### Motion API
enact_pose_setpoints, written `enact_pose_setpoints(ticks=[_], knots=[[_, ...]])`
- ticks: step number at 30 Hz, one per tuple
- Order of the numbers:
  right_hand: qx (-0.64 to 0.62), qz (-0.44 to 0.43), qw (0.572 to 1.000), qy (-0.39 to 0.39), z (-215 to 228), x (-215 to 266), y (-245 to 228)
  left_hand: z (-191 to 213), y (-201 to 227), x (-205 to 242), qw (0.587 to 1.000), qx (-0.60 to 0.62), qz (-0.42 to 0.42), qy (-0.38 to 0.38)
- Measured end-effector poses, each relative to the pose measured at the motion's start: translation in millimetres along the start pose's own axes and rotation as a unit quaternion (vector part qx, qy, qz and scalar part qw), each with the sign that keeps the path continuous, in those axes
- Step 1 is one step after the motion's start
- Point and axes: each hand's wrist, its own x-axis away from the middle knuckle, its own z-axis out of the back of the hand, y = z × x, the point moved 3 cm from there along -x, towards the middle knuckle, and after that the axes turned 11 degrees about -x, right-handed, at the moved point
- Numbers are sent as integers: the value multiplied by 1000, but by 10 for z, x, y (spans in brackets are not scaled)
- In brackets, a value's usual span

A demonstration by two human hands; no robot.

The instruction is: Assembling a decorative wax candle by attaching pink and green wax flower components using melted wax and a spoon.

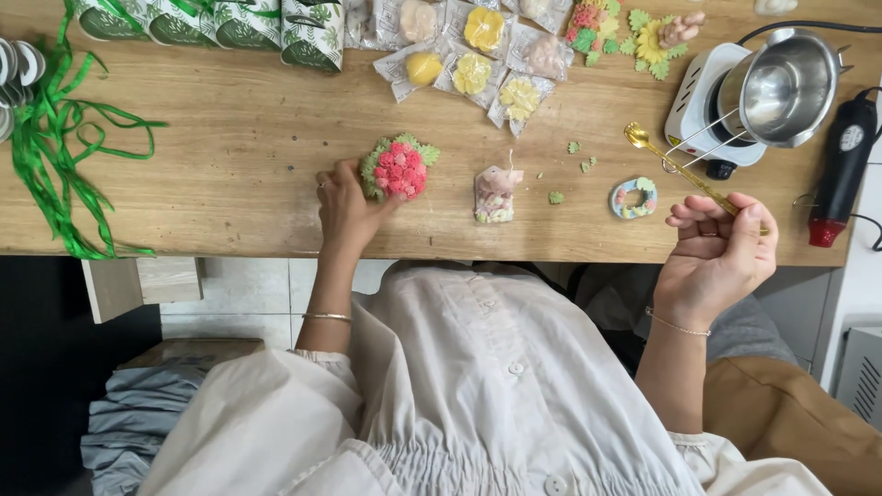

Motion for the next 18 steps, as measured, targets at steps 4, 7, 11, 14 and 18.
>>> enact_pose_setpoints(ticks=[4,7,11,14,18], knots=[[-4,-10,1000,-12,-57,-54,14,63,115,-65,994,-48,-85,45],[-8,-17,1000,-22,-126,-144,15,120,255,-258,978,-73,-189,47],[-9,-19,999,-39,-118,-236,7,110,280,-506,951,-152,-268,3],[-12,-19,999,-42,-108,-259,-14,150,284,-617,945,-187,-268,-32],[-14,-24,999,-32,-18,-254,-47,172,337,-693,947,-180,-257,-70]])
